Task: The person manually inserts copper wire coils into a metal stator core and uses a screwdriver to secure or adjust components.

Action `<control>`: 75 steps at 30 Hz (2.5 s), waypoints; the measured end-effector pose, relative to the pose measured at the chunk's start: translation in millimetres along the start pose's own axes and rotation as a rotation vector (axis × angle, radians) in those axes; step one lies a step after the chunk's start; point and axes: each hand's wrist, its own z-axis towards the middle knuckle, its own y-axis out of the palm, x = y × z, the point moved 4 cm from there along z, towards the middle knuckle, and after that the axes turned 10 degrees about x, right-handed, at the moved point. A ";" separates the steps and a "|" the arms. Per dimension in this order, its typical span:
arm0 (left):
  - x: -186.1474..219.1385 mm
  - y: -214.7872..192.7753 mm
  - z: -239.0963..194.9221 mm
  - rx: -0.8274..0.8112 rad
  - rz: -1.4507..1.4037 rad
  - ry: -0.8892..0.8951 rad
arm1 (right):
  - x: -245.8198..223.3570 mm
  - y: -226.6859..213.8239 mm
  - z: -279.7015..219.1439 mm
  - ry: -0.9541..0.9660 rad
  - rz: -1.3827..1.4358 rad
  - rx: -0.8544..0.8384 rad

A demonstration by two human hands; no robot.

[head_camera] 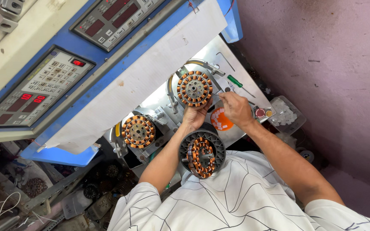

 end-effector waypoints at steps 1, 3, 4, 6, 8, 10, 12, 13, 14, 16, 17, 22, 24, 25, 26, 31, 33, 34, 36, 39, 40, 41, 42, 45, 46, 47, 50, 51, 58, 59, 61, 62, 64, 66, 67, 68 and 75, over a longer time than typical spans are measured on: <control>0.7 2.6 -0.8 0.005 -0.002 -0.008 | -8.5 -3.7 0.2 -0.185 -0.093 0.020; 6.8 9.3 -7.7 0.011 0.107 -0.019 | -15.9 -7.1 -1.1 -0.407 -0.196 0.032; 13.0 13.0 -13.7 0.010 0.217 -0.029 | -13.7 -12.4 -1.5 -0.442 -0.209 0.027; 27.0 22.9 -30.4 -0.029 0.542 -0.061 | -2.2 -29.1 -6.8 -0.370 -0.226 0.072; 40.9 35.7 -58.0 -0.105 0.972 -0.099 | 14.8 -56.3 -20.4 -0.164 -0.227 0.171; 66.8 52.4 -92.9 -0.050 1.385 0.093 | 33.3 -77.9 -24.8 -0.102 -0.275 0.219; 77.9 82.2 -117.5 0.068 1.584 0.318 | 52.3 -82.7 -32.0 -0.051 -0.309 0.220; 82.0 99.4 -125.9 0.152 1.572 0.449 | 61.5 -82.2 -31.4 -0.036 -0.319 0.197; 90.7 116.2 -131.6 0.239 1.561 0.590 | 67.9 -76.3 -28.1 -0.027 -0.318 0.178; 91.9 146.8 -127.0 0.216 1.592 0.750 | 74.4 -70.9 -27.9 -0.063 -0.290 0.224; 89.8 156.5 -122.6 0.199 1.605 0.829 | 77.1 -70.7 -30.2 -0.081 -0.278 0.249; 84.2 168.1 -103.4 0.038 1.672 1.126 | 96.5 -59.1 -28.6 -0.064 -0.455 0.318; 81.2 165.6 -104.5 0.017 1.686 1.186 | 108.9 -60.8 -29.9 -0.050 -0.487 0.318; 79.4 164.1 -104.7 0.031 1.691 1.192 | 112.7 -57.7 -28.9 -0.040 -0.495 0.314; 78.4 163.3 -104.1 0.040 1.698 1.192 | 115.9 -55.1 -28.7 -0.024 -0.503 0.311; 74.7 155.8 -85.7 0.095 1.719 1.136 | 136.1 -57.3 -29.3 -0.017 -0.452 0.329; 81.3 148.2 -91.4 0.087 1.712 1.171 | 138.4 -52.3 -40.6 0.025 -0.416 0.318; 79.0 154.8 -91.7 0.024 1.682 1.234 | 139.3 -58.2 -41.5 0.045 -0.414 0.337; 76.2 178.5 -103.2 -0.025 1.678 1.293 | 131.5 -72.4 -44.1 0.027 -0.379 0.390; 81.7 230.6 -146.4 -0.067 1.768 1.277 | 93.1 -94.4 -63.3 -0.055 -0.262 0.512; 71.4 244.6 -162.9 -0.144 1.795 1.269 | 74.5 -105.8 -72.5 -0.064 -0.211 0.572; 59.5 255.4 -181.1 -0.222 1.820 1.260 | 53.5 -120.0 -80.6 -0.072 -0.160 0.631; 47.3 266.1 -200.4 -0.324 1.800 1.304 | 31.7 -134.0 -94.3 -0.039 -0.005 0.652; -2.9 262.8 -259.4 -0.563 1.752 1.282 | -44.8 -165.3 -175.4 0.015 0.143 0.648; -22.2 254.2 -272.7 -0.590 1.753 1.199 | -70.6 -171.3 -202.3 0.010 0.131 0.605; -44.1 244.8 -286.1 -0.677 1.752 1.180 | -93.4 -174.9 -225.9 0.006 0.119 0.562; -108.7 208.4 -305.9 -0.840 1.678 0.999 | -116.2 -172.7 -265.7 0.175 -0.072 0.531; -129.8 191.7 -301.3 -0.814 1.705 0.876 | -111.2 -169.2 -273.9 0.181 -0.156 0.585; -258.0 77.5 -223.1 -0.880 1.785 0.575 | 81.6 -130.5 -336.3 0.526 -0.050 0.624; -267.6 51.7 -207.3 -0.740 1.894 0.354 | 122.1 -117.6 -343.5 0.555 -0.082 0.601; -280.6 7.1 -155.9 -0.600 1.994 0.199 | 234.6 -75.1 -352.5 0.982 -0.067 0.313; -280.3 -27.0 -144.8 -0.575 2.028 0.210 | 289.0 -54.2 -357.6 0.980 -0.066 0.330; -287.4 -92.2 -100.4 -0.684 2.367 0.646 | 408.3 -10.2 -358.6 0.970 -0.071 0.377; -275.4 -215.5 -71.1 -0.279 2.756 -0.673 | 494.0 28.5 -357.6 0.763 -0.108 0.458; -284.4 -256.4 -45.7 -0.254 2.889 -0.572 | 536.3 44.9 -344.7 0.654 -0.125 0.504; -291.7 -299.7 -19.9 -0.214 3.012 -0.496 | 578.9 65.0 -335.0 0.644 -0.124 0.486; -288.9 -466.0 68.7 -0.351 3.189 0.513 | 771.6 178.9 -303.5 0.646 -0.111 0.294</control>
